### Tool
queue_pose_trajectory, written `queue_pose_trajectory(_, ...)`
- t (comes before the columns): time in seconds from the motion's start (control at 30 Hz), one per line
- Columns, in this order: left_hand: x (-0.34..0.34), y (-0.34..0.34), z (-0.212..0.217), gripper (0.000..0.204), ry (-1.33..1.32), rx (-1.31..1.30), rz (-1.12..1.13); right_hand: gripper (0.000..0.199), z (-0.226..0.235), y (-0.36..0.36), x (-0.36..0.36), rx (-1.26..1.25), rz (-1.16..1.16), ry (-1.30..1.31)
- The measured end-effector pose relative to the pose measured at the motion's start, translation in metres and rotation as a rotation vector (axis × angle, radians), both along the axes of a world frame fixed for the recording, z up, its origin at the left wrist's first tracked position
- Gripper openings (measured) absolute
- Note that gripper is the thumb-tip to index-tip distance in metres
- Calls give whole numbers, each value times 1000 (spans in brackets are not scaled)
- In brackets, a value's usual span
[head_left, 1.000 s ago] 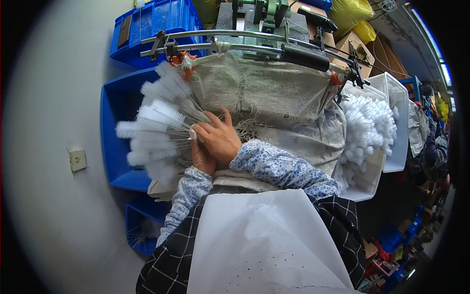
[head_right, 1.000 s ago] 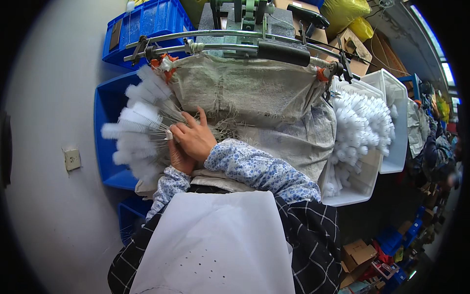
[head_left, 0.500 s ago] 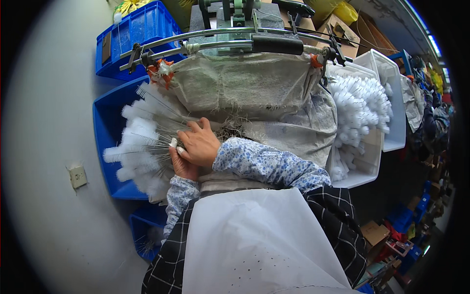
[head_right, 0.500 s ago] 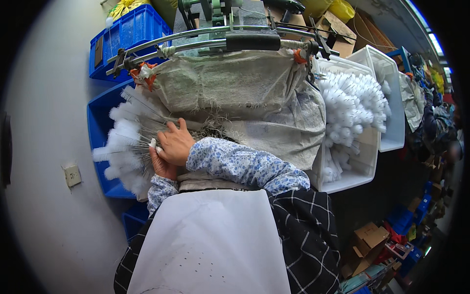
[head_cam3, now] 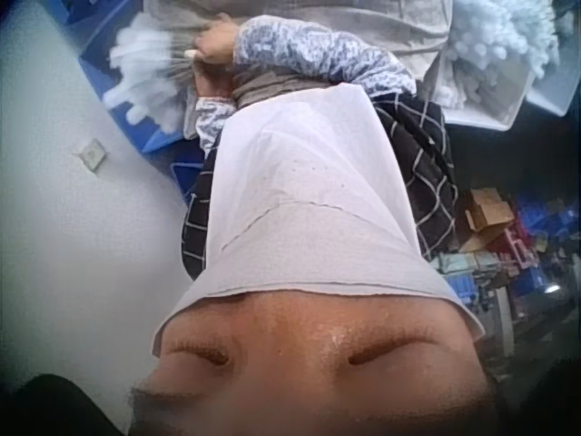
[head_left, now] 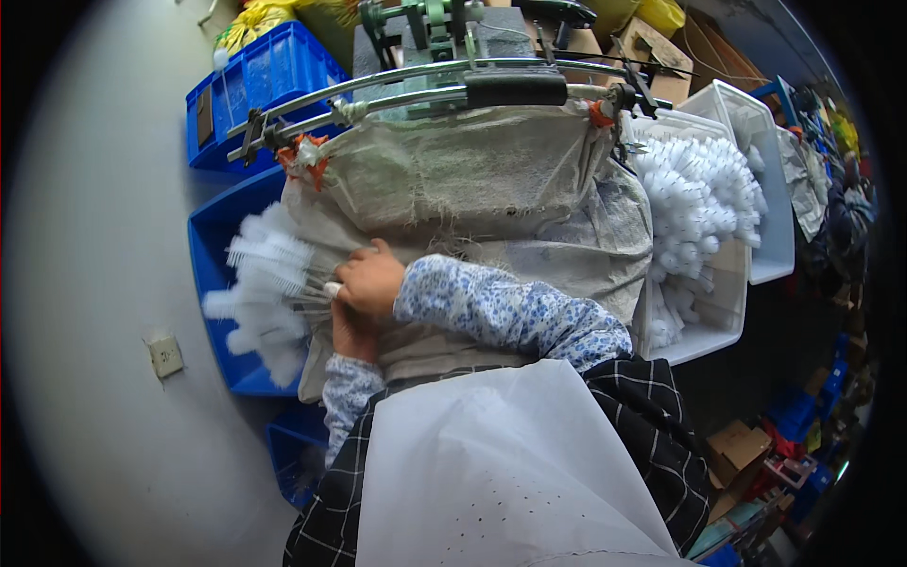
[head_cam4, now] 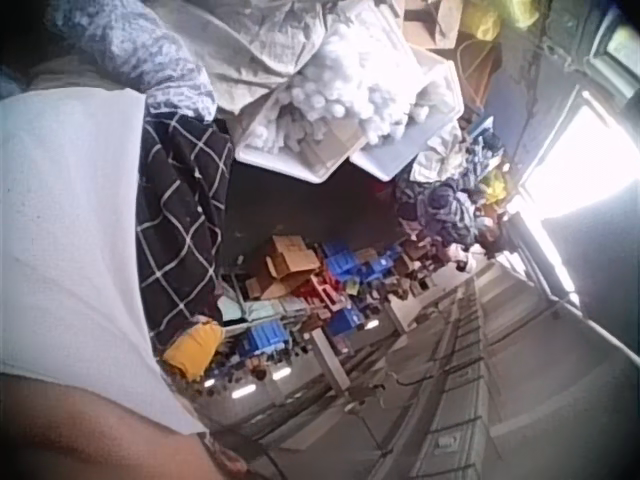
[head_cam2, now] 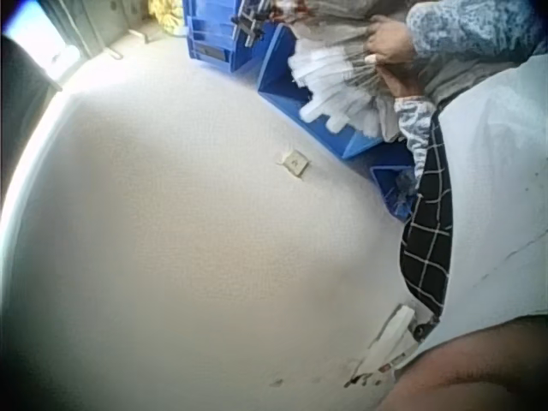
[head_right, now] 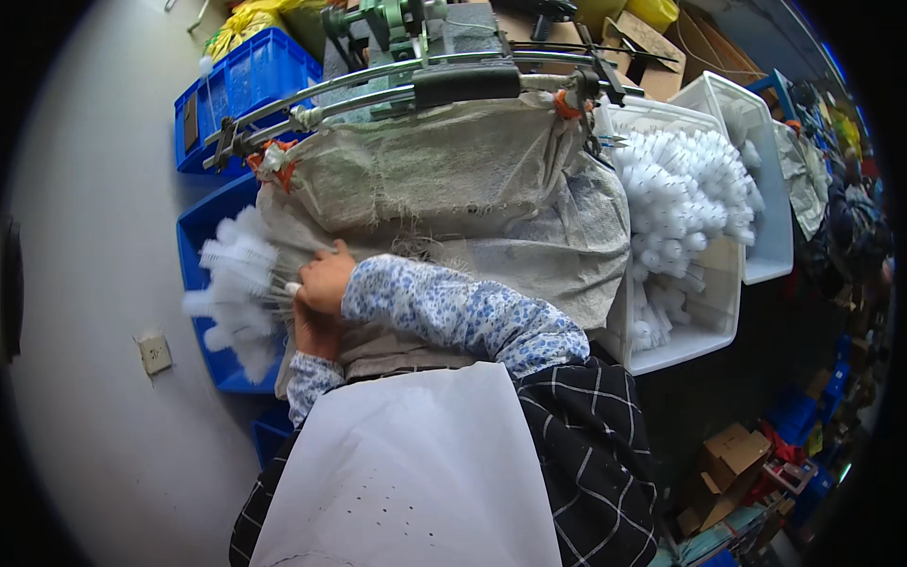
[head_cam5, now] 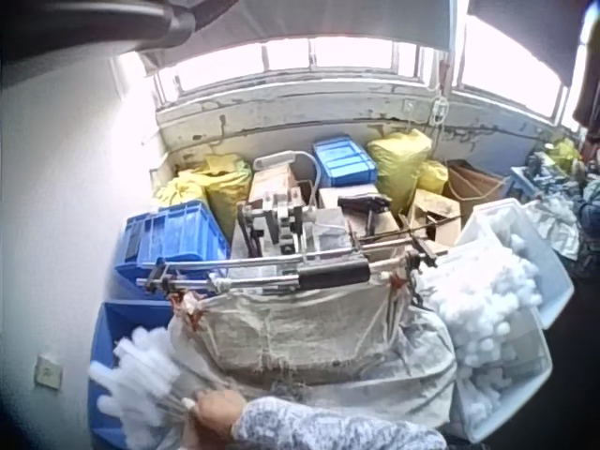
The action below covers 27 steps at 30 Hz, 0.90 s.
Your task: The recorder uses a specialized machine to assemble white-bristled wire brushes, then uses a hairdryer to finish or clean them.
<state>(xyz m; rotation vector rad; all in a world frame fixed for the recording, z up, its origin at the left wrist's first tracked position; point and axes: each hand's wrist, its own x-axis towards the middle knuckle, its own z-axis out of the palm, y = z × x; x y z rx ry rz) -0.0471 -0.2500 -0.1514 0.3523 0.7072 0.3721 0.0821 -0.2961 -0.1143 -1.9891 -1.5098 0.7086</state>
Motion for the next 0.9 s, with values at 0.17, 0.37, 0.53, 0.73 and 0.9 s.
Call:
queue_pose_trajectory(0.17, 1, 0, 48, 48, -83, 123, -39, 45, 45, -8, -7, 346, -130, -207)
queue_pose_trajectory(0.37, -2, 57, 55, 51, -256, 539, 154, 45, 86, -126, 111, 869, -760, -289)
queue_pose_trajectory(0.53, -36, 105, 59, 47, -159, 564, 233, 20, -6, -291, 291, 999, -1677, -301)
queue_pose_trajectory(0.73, -43, 134, 97, 44, 129, 367, 818, 22, -130, -273, 451, 290, -1463, -33)
queue_pose_trajectory(0.9, -170, 176, 98, 48, 584, 485, 829, 65, -236, -175, 526, -1, -1104, 505)
